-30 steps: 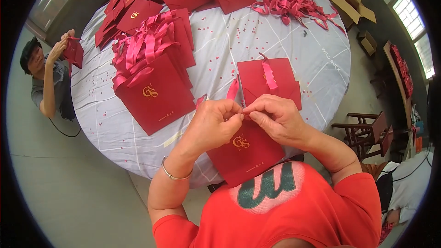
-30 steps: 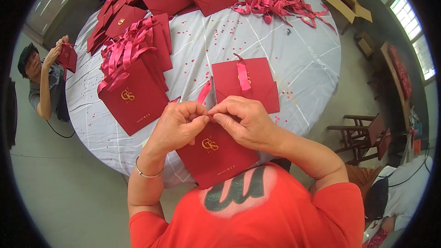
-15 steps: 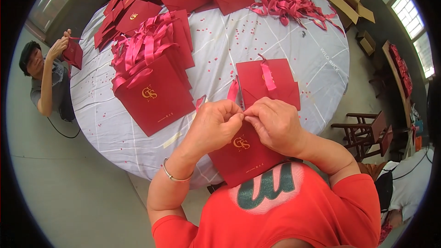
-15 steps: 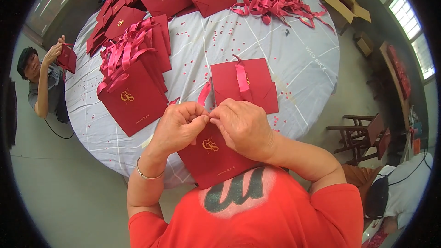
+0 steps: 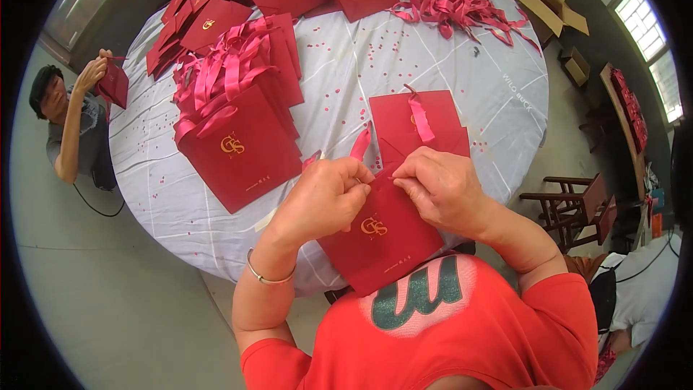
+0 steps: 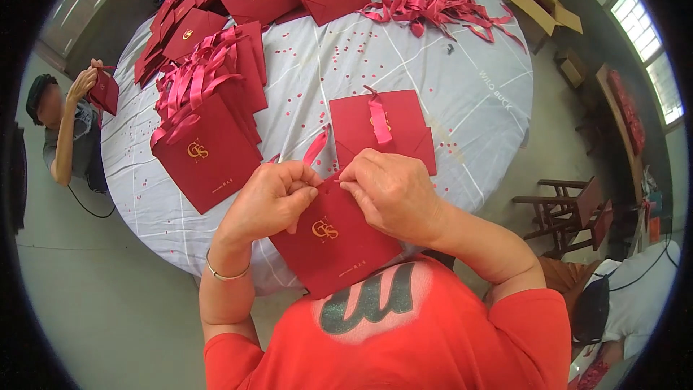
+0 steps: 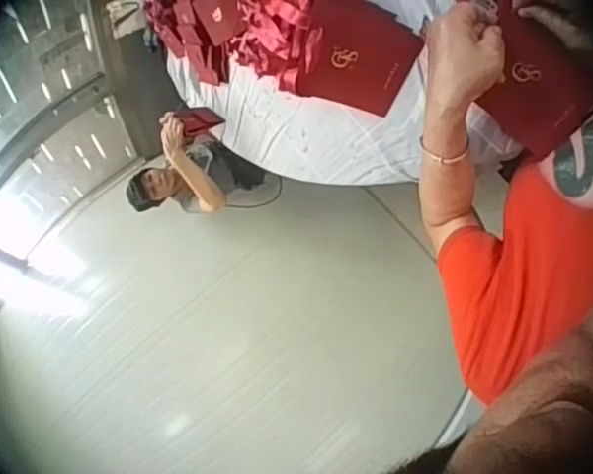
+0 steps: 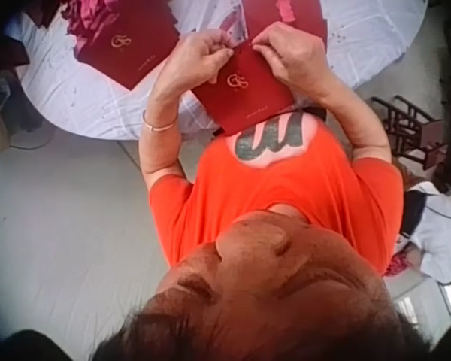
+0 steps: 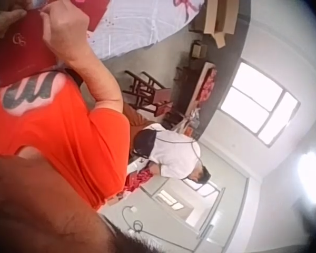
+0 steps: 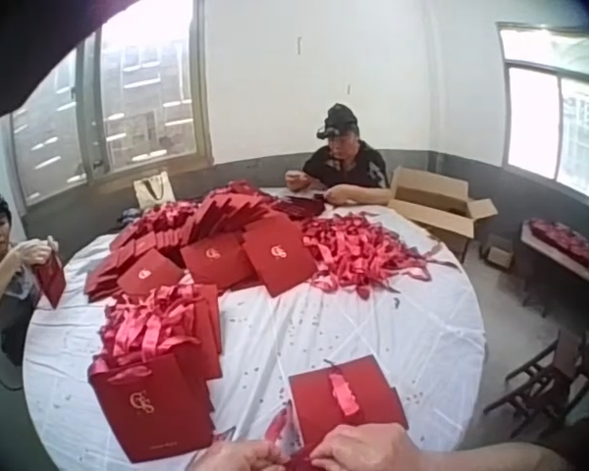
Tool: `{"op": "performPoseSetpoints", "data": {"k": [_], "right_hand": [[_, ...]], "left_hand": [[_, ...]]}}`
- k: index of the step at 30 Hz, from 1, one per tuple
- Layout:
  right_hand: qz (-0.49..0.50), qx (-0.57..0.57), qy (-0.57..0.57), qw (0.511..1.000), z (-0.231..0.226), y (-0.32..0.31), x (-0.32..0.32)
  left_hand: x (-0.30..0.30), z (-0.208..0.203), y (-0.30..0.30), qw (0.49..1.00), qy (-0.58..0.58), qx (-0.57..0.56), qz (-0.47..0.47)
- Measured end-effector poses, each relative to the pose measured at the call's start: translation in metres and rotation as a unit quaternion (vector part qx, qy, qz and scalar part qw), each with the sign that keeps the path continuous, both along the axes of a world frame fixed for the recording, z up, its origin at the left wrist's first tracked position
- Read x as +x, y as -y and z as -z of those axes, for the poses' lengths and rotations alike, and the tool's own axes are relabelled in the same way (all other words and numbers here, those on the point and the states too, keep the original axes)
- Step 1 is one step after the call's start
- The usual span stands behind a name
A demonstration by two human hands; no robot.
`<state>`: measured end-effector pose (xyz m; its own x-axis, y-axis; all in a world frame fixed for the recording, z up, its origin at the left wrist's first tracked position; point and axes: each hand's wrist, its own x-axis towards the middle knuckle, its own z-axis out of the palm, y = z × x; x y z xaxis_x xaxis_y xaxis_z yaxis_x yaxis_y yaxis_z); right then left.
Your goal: The person attaches ribbon handles to paper gift bags by hand, threading ribbon strips through slits in each bag.
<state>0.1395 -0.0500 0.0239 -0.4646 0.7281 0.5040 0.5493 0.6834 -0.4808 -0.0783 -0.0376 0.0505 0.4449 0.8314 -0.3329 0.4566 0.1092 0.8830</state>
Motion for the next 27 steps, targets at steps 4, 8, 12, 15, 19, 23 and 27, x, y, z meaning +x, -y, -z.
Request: {"op": "performPoseSetpoints", "data": {"k": [4, 8, 12, 15, 19, 23, 27], "right_hand": [[-0.035, 0.053, -0.004, 0.998, -0.002, -0.001, -0.004], [-0.058, 0.031, -0.026, 0.997, -0.002, 0.0, -0.003], [-0.069, 0.012, -0.042, 0.997, -0.002, -0.001, -0.002], [-0.072, 0.008, -0.026, 0.997, -0.004, 0.002, -0.003], [-0.077, 0.029, 0.009, 0.997, -0.004, 0.002, -0.004], [-0.075, 0.039, 0.117, 0.99, -0.007, 0.003, -0.005], [-0.089, 0.054, 0.198, 0.975, -0.019, 0.008, -0.019]], "left_hand": [[0.0, -0.002, 0.001, 0.999, 0.019, -0.031, -0.013], [0.0, 0.001, -0.001, 0.997, 0.043, -0.065, -0.022], [0.0, 0.006, -0.002, 0.995, 0.055, -0.076, -0.025], [-0.003, 0.008, -0.002, 0.995, 0.056, -0.08, -0.028], [-0.001, 0.006, -0.002, 0.994, 0.059, -0.093, -0.024], [0.003, 0.012, 0.0, 0.994, 0.068, -0.085, -0.033], [0.009, 0.01, 0.002, 0.996, 0.049, -0.068, -0.038]]}}
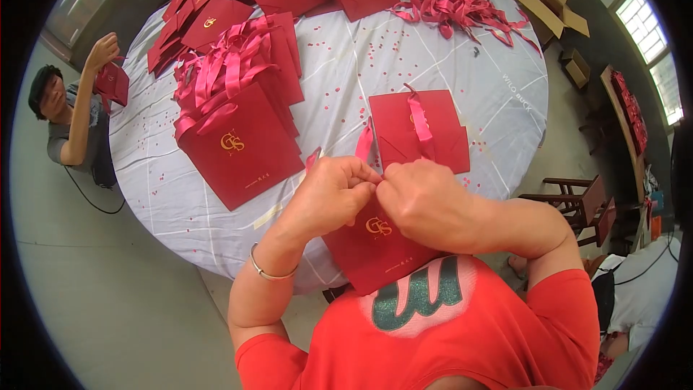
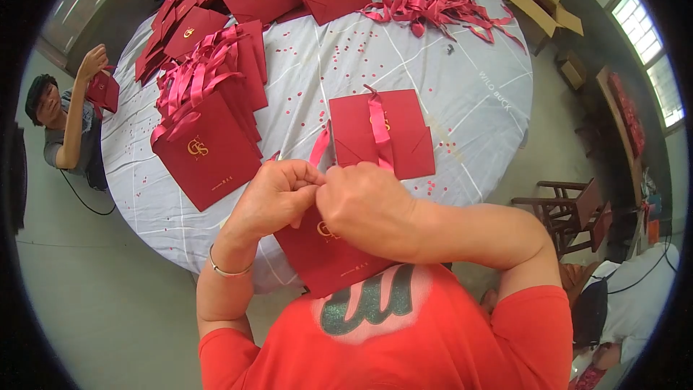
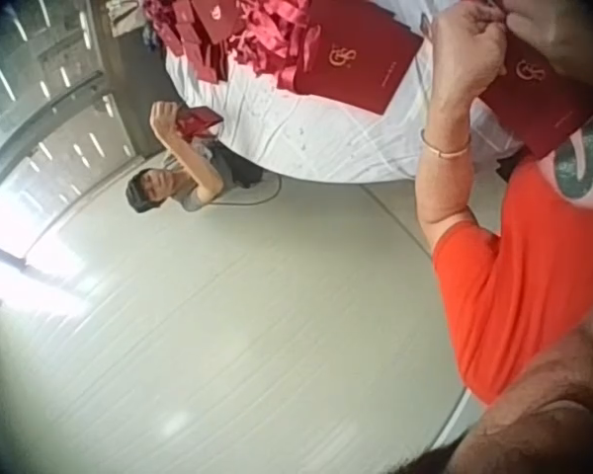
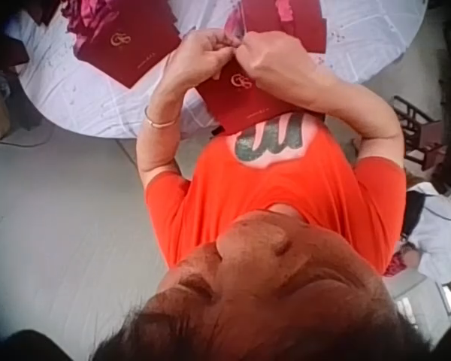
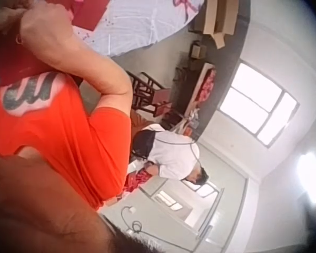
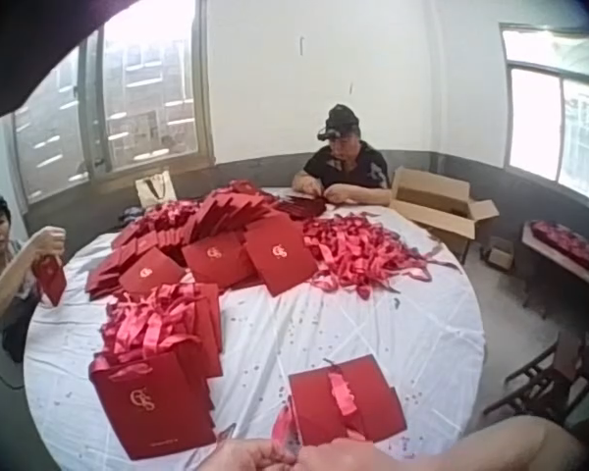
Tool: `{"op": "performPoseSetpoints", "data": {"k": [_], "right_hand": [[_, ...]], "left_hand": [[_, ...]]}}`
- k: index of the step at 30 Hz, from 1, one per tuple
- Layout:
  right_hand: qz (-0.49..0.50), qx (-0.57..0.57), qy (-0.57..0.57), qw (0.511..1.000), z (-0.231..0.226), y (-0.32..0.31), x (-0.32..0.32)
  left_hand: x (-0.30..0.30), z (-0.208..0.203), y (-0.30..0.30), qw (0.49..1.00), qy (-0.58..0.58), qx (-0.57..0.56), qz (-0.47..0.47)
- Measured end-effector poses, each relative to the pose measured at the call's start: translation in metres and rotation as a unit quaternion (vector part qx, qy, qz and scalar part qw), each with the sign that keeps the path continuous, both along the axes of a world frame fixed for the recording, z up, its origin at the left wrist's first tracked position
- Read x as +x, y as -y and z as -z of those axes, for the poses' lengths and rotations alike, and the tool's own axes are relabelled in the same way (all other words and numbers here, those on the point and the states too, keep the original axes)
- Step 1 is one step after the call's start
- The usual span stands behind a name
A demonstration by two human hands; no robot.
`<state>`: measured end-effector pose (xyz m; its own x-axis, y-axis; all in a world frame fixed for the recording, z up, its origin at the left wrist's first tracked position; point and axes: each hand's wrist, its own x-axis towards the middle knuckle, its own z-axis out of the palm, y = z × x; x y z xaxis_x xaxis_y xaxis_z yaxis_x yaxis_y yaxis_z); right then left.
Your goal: The person attaches ribbon handles to paper gift bags by hand, threading ribbon strips through slits in each bag.
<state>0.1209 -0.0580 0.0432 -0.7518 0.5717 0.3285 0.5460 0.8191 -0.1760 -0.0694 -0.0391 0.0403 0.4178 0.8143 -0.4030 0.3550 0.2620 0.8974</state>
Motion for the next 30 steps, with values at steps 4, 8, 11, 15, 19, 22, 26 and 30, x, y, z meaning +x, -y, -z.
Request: {"op": "performPoseSetpoints", "data": {"k": [4, 8, 11, 15, 19, 22, 26, 30], "right_hand": [[0.029, 0.097, 0.162, 0.982, 0.003, 0.01, -0.014], [0.032, -0.134, -0.062, 0.989, 0.0, -0.022, 0.001], [0.012, -0.113, -0.077, 0.991, 0.006, -0.02, 0.01], [0.019, -0.05, -0.094, 0.994, 0.017, -0.013, 0.008], [-0.008, 0.004, -0.152, 0.988, 0.022, -0.014, 0.01], [0.0, 0.042, -0.123, 0.992, 0.016, -0.01, 0.013], [0.009, 0.033, -0.062, 0.997, 0.005, -0.004, 0.011], [-0.001, 0.054, -0.097, 0.994, 0.018, -0.008, 0.009]], "left_hand": [[-0.001, 0.01, -0.001, 1.0, 0.017, 0.002, -0.015], [-0.006, 0.011, 0.001, 1.0, 0.028, 0.009, -0.004], [-0.003, 0.011, 0.0, 1.0, 0.024, 0.01, -0.003], [-0.003, 0.002, 0.001, 0.999, 0.022, 0.013, -0.026], [0.0, 0.007, 0.002, 0.999, 0.026, 0.015, -0.041], [0.001, 0.007, 0.002, 0.999, 0.017, 0.024, -0.039], [0.0, 0.004, 0.004, 0.999, 0.029, 0.021, -0.036], [-0.001, 0.007, 0.005, 0.998, 0.036, 0.037, -0.039]]}}
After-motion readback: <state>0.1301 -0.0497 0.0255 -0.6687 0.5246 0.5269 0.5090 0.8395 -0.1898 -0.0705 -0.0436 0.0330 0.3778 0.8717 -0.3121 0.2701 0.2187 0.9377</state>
